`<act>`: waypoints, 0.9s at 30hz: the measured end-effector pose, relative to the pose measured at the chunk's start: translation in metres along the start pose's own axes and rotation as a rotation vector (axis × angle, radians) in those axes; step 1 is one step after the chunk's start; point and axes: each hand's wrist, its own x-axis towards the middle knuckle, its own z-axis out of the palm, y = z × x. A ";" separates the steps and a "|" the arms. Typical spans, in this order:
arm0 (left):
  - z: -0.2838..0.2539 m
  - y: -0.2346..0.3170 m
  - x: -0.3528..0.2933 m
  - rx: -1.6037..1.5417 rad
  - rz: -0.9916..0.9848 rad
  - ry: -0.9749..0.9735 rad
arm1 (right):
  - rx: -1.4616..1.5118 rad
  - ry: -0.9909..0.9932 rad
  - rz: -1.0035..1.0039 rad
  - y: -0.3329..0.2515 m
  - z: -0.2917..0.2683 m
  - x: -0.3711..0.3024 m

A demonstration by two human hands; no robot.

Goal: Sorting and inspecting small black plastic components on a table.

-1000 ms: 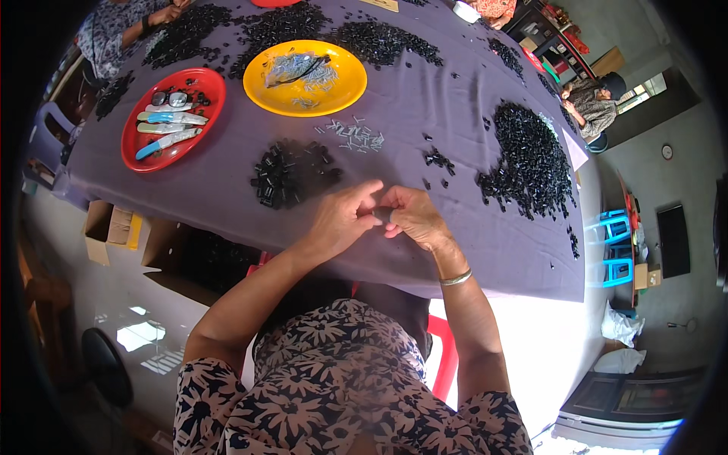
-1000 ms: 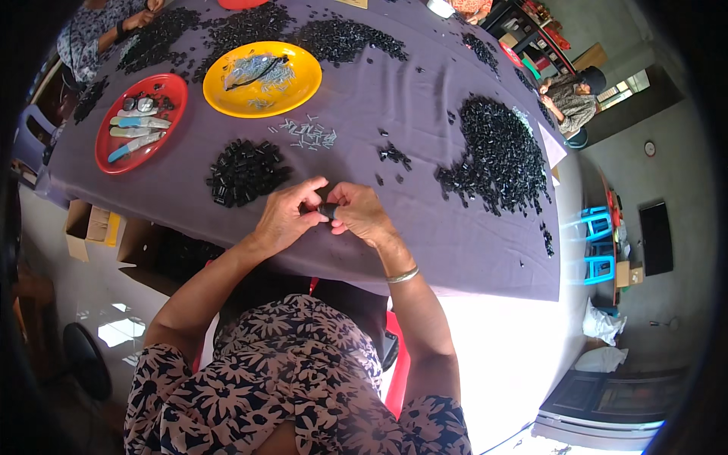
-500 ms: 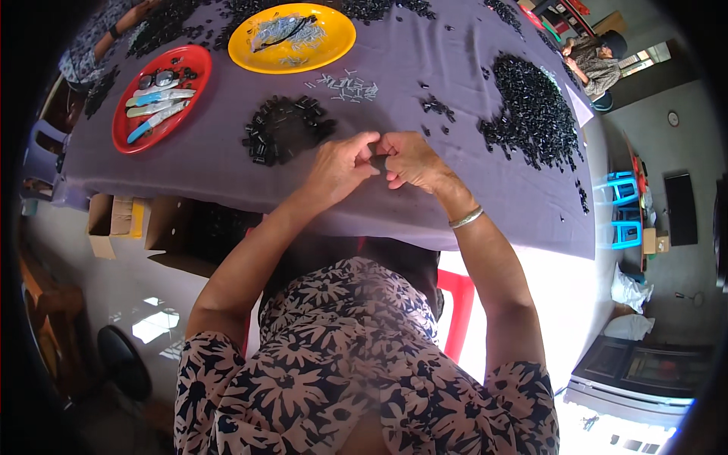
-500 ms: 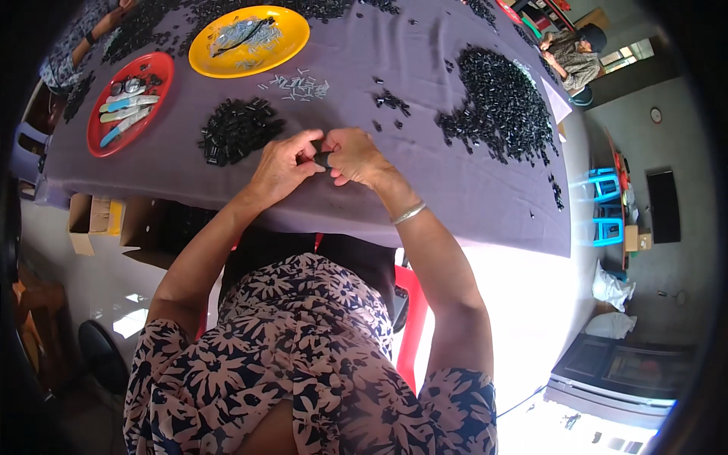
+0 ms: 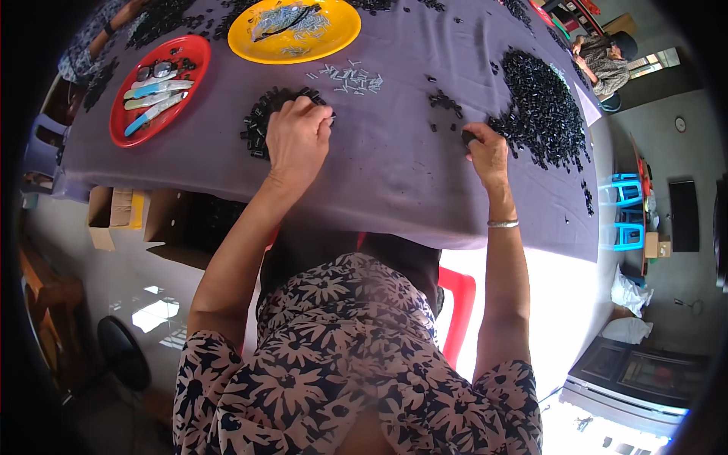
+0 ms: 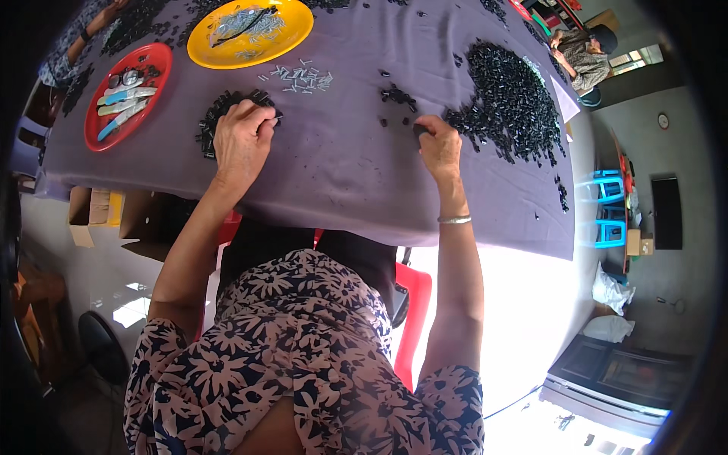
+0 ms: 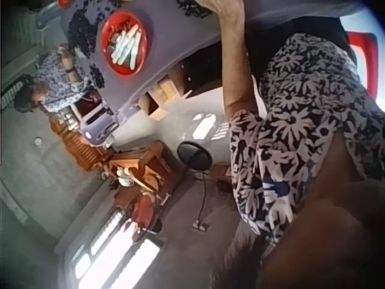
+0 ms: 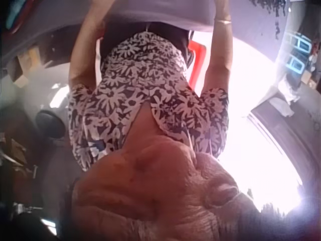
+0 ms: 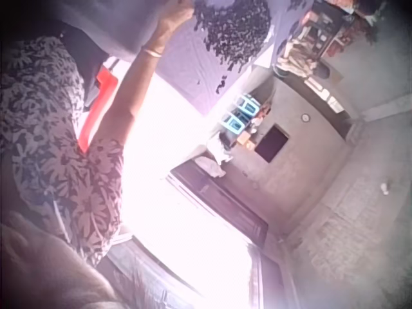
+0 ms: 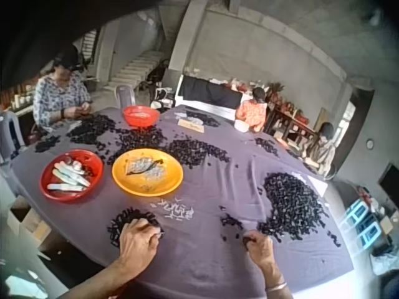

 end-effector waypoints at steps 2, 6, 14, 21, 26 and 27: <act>0.000 -0.004 0.002 0.087 -0.035 -0.026 | -0.031 -0.024 -0.015 0.005 0.000 0.014; 0.002 -0.009 0.001 0.080 -0.035 0.049 | -0.112 -0.160 -0.053 -0.017 0.019 0.021; 0.012 0.031 -0.015 -0.415 0.071 -0.015 | -0.080 -0.256 -0.150 -0.036 0.048 0.028; 0.021 0.034 -0.025 -0.627 -0.042 -0.210 | -0.045 -0.271 -0.259 -0.072 0.073 0.043; 0.024 0.031 -0.022 -0.683 -0.059 -0.245 | -0.081 -0.336 -0.383 -0.086 0.097 0.061; 0.024 0.031 -0.022 -0.669 -0.031 -0.251 | -0.054 -0.351 -0.443 -0.087 0.101 0.064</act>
